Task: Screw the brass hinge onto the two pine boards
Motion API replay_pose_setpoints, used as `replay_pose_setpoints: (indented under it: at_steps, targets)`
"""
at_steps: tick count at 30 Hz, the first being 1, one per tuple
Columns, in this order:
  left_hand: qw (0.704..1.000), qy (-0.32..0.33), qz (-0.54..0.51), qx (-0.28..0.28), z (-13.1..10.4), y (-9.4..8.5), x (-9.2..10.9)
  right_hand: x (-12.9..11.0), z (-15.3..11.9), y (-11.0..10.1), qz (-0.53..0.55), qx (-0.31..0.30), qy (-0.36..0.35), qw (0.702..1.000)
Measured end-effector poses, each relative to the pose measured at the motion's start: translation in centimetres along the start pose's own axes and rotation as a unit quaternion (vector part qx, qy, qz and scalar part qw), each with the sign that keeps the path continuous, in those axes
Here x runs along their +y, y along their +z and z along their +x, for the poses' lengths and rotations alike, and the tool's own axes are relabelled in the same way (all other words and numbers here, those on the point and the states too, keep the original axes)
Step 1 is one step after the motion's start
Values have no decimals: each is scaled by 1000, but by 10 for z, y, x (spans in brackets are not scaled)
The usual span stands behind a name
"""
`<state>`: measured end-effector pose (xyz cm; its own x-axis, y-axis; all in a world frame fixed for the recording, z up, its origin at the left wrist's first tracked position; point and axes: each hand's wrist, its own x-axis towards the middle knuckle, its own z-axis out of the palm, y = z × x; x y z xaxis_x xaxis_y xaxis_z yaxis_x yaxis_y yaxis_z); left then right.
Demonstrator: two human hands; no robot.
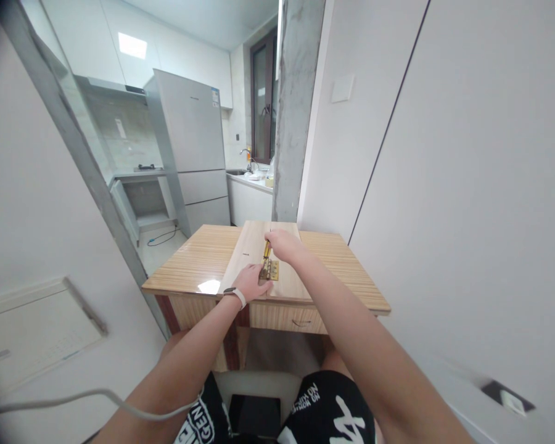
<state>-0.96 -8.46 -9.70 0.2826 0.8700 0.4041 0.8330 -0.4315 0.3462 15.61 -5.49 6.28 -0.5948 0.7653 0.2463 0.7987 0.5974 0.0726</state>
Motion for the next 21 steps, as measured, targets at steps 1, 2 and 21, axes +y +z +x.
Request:
replay_pose_setpoints:
  at_steps: [1, 2, 21]
  targets:
    - [1000, 0, -1, 0, 0, 0, 0, -1, 0, -1, -4, -1, 0, 1000]
    - [1000, 0, -1, 0, 0, 0, 0, -2, -1, -3, -8, -2, 1, 1000]
    - [1000, 5, 10, 0, 2, 0, 1, -12, -5, 2, 16, 38, 6, 999]
